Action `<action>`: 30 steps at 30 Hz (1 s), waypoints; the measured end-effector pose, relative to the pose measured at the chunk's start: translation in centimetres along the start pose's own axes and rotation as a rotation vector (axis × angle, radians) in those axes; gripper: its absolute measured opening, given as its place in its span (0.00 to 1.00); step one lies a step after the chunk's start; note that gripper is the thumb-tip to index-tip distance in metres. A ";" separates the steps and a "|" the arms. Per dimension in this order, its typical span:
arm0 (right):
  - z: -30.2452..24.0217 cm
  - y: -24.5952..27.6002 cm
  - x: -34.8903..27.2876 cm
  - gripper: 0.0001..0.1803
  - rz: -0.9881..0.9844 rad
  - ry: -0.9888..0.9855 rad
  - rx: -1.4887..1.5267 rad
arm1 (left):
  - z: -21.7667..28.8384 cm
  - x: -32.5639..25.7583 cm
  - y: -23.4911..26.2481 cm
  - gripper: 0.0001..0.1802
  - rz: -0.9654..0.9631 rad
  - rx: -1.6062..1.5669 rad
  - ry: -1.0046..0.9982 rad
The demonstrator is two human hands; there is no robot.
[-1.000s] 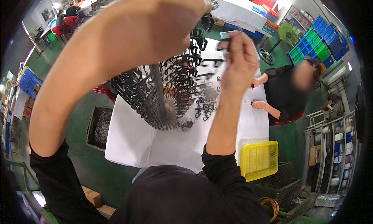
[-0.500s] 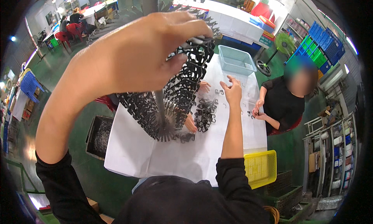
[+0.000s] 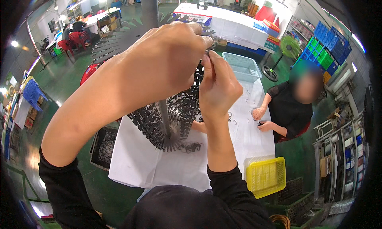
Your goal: The person removes small black plastic clips from a rotating metal spindle and places them onto a white table. They repeat this process while other workers sort the clips into bins.
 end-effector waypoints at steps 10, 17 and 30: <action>4.7 -0.4 -3.5 0.06 0.140 -0.700 1.020 | -0.2 -0.1 0.0 0.25 -0.046 -0.035 -0.016; 16.5 0.1 -6.9 0.11 -0.173 -0.606 0.572 | -1.4 -0.7 1.0 0.26 -0.051 -0.099 -0.023; 11.7 -0.4 -6.7 0.15 -0.133 -0.283 0.140 | -0.7 -0.4 1.8 0.31 -0.190 -0.082 0.064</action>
Point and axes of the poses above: each hand's wrist, its own x-axis towards the middle knuckle, its own y-axis out of the back of the hand, z = x × y, the point moved 4 cm from there along x, towards the middle knuckle, and after that the axes turned 15 degrees about y, right-handed, at the moved point
